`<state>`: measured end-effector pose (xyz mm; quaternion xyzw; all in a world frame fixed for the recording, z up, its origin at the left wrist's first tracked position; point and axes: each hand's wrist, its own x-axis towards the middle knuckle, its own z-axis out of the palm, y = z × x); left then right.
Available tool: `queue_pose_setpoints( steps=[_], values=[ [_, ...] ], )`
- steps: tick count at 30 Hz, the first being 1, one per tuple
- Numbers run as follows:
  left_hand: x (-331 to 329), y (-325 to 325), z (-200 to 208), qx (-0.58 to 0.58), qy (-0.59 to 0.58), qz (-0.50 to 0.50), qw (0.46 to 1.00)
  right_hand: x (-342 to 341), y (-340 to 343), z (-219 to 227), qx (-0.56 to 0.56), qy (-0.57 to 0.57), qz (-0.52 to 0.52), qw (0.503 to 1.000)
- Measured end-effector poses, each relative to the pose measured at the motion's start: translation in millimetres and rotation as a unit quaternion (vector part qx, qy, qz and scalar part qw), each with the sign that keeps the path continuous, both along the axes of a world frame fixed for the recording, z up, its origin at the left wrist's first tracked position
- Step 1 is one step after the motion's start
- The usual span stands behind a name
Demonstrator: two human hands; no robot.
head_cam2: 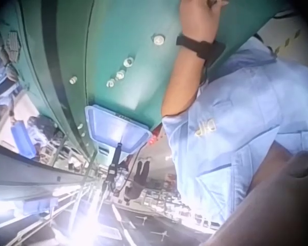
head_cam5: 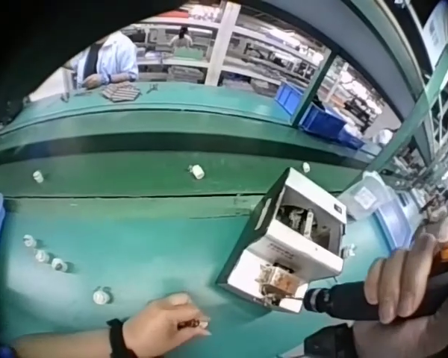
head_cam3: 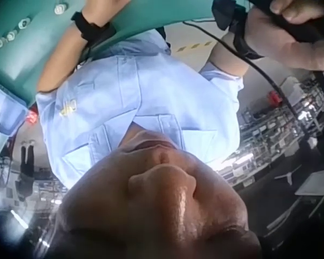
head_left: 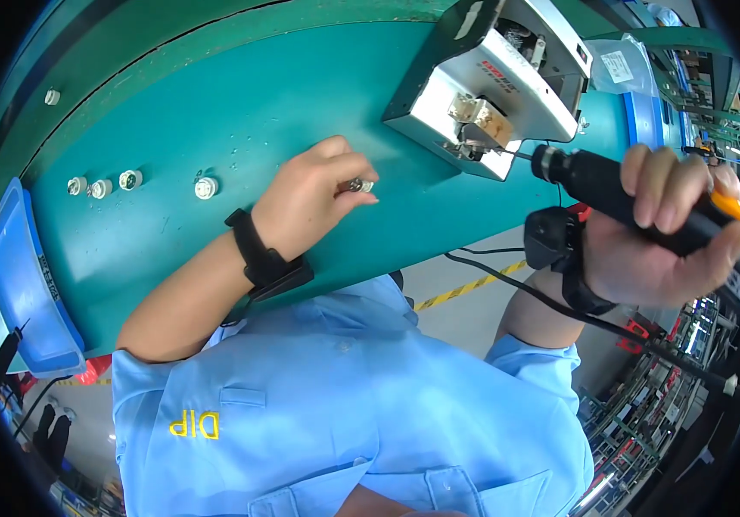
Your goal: Assembling small electronic components by hand and using an electric screwdriver on a production line.
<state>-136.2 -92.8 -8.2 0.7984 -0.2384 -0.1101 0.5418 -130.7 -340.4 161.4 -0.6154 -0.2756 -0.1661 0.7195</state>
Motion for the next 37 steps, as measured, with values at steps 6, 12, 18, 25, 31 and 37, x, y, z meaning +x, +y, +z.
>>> queue_pose_setpoints(
  steps=[6,12,18,25,31,37],
  values=[
    [-1,-2,0,-0.031,0.039,0.016,0.999,15,4,-17,0.008,0.013,0.018,1.0],
    [0,2,1,-0.013,-0.004,-0.016,1.0,40,0,-13,0.011,0.075,0.074,0.994],
    [0,3,0,-0.024,0.009,-0.01,1.0,40,11,-30,0.098,0.173,0.077,0.977],
    [2,5,-5,-0.047,0.025,-0.017,0.998,3,58,-49,0.071,0.071,0.138,0.985],
    [1,5,-7,-0.046,0.02,-0.018,0.999,-9,81,-54,0.03,0.084,0.068,0.994],
    [0,7,-7,-0.056,0.023,-0.011,0.998,-10,87,-56,-0.051,0.121,0.046,0.99]
  ],
)
